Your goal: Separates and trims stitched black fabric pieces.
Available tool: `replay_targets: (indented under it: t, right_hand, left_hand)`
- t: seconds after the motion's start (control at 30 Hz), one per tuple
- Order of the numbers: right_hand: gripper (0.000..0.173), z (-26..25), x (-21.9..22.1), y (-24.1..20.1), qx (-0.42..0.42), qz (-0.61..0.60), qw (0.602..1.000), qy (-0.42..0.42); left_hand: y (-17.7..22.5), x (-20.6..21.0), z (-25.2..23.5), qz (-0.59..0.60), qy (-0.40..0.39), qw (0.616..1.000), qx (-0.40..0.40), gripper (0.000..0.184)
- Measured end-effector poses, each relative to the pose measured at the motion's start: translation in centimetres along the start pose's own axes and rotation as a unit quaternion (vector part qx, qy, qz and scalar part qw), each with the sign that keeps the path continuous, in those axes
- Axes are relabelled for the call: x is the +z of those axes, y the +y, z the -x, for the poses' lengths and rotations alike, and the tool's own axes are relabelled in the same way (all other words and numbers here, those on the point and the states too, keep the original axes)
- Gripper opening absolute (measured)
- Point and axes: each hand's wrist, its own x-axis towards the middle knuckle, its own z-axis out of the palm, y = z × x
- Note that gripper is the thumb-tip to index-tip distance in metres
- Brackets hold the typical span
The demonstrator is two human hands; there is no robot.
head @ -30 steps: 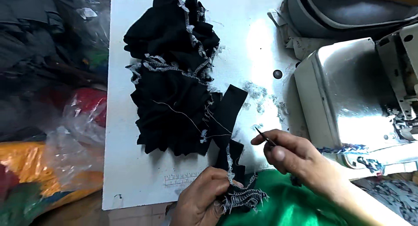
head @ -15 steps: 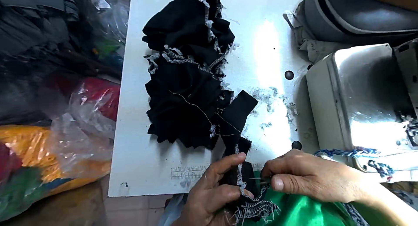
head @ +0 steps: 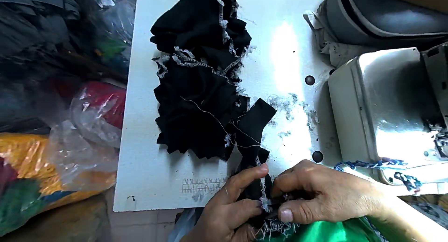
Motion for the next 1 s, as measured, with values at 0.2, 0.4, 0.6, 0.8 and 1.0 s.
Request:
replay_targets:
  t: [0.2, 0.4, 0.6, 0.8, 1.0]
  right_hand:
    - [0.04, -0.3, 0.6, 0.9, -0.065, 0.038, 0.996, 0.044]
    - [0.051, 0.8, -0.4, -0.3, -0.07, -0.068, 0.984, 0.147]
    - [0.04, -3.2, -0.8, -1.4, 0.025, 0.173, 0.933, 0.315]
    - [0.022, -7.9, -0.6, -1.0, 0.14, 0.304, 0.926, 0.176]
    - [0.012, -7.2, -5.3, -2.5, 0.109, 0.199, 0.928, 0.296]
  left_hand:
    - [0.2, -0.2, -0.4, -0.019, -0.024, 1.0, 0.007, 0.025]
    - [0.2, -0.3, -0.4, -0.037, -0.032, 0.999, 0.008, 0.027]
    - [-0.3, 0.5, -0.7, -0.041, -0.018, 0.998, 0.041, 0.03]
    - [-0.1, 0.6, -0.5, -0.047, -0.003, 0.998, 0.044, 0.029]
    - [0.3, 0.5, -0.1, -0.058, 0.021, 0.997, 0.055, 0.032]
